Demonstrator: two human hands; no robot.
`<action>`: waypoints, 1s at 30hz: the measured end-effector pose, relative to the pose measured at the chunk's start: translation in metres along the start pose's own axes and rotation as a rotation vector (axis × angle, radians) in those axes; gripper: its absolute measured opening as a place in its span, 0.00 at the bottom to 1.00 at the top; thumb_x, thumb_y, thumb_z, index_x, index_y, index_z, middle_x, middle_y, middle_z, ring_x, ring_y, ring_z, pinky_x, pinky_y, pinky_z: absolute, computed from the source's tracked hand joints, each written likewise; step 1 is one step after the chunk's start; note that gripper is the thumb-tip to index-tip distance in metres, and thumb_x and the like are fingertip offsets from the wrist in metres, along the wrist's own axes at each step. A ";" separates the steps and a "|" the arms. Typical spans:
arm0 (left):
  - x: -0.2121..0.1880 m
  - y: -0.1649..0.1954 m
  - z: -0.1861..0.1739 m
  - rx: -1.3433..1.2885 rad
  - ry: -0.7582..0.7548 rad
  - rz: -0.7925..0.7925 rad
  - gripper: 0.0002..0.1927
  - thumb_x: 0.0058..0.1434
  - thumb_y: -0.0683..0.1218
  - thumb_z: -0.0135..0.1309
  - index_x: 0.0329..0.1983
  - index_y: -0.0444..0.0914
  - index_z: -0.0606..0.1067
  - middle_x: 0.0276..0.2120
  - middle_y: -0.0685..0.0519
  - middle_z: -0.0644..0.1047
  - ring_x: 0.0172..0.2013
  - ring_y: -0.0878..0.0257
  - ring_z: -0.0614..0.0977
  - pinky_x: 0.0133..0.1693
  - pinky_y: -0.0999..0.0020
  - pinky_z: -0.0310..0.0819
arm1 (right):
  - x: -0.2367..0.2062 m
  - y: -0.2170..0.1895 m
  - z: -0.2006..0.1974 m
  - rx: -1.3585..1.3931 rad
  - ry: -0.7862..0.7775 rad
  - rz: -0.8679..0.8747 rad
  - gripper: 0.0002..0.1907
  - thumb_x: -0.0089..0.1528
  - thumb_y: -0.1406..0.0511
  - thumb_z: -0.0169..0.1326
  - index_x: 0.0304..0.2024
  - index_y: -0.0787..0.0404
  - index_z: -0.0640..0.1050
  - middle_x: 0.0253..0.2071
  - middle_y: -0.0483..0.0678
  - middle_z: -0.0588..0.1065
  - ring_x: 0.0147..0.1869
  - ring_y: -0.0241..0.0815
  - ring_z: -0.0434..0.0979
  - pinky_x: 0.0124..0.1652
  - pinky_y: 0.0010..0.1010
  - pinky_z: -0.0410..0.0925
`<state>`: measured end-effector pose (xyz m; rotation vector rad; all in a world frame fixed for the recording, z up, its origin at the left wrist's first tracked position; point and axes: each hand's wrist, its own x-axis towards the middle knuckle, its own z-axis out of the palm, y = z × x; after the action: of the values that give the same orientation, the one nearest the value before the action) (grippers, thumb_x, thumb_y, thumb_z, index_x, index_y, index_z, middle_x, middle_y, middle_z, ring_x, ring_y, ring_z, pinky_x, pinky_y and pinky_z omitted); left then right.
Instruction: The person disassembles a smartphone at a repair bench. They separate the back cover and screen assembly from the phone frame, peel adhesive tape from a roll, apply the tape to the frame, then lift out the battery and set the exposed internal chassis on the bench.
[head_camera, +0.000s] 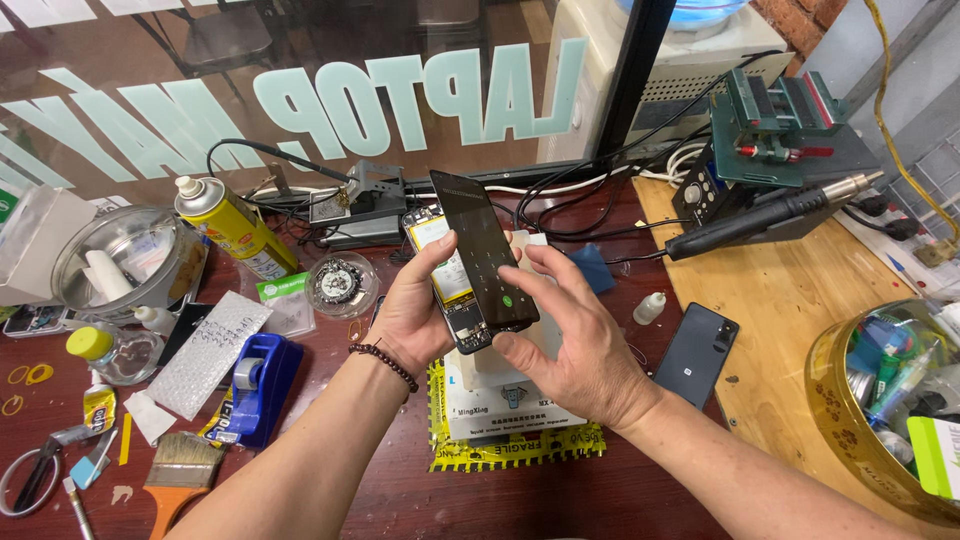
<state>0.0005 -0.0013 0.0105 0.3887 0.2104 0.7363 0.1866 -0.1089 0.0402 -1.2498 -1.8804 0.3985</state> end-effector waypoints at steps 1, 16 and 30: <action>-0.001 -0.001 0.000 -0.011 0.007 -0.008 0.26 0.68 0.51 0.54 0.65 0.34 0.69 0.55 0.41 0.78 0.54 0.50 0.81 0.58 0.50 0.76 | -0.001 0.000 0.000 0.003 -0.013 0.023 0.35 0.62 0.47 0.59 0.65 0.59 0.72 0.70 0.61 0.63 0.74 0.59 0.66 0.67 0.43 0.63; 0.001 0.000 0.002 -0.021 -0.017 -0.008 0.26 0.68 0.50 0.54 0.65 0.33 0.68 0.53 0.39 0.78 0.53 0.50 0.81 0.57 0.49 0.77 | -0.002 0.004 0.000 0.011 -0.017 0.028 0.34 0.61 0.48 0.60 0.63 0.59 0.74 0.69 0.61 0.64 0.72 0.58 0.69 0.65 0.43 0.64; 0.002 -0.003 -0.005 -0.050 0.048 -0.029 0.25 0.66 0.50 0.56 0.62 0.33 0.71 0.53 0.41 0.79 0.52 0.50 0.82 0.57 0.52 0.77 | 0.012 0.003 0.004 0.044 -0.049 0.023 0.35 0.63 0.44 0.55 0.65 0.57 0.73 0.73 0.61 0.60 0.76 0.58 0.65 0.69 0.43 0.62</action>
<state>0.0022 -0.0010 0.0043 0.3199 0.2416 0.7219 0.1834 -0.0967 0.0412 -1.2437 -1.8896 0.4843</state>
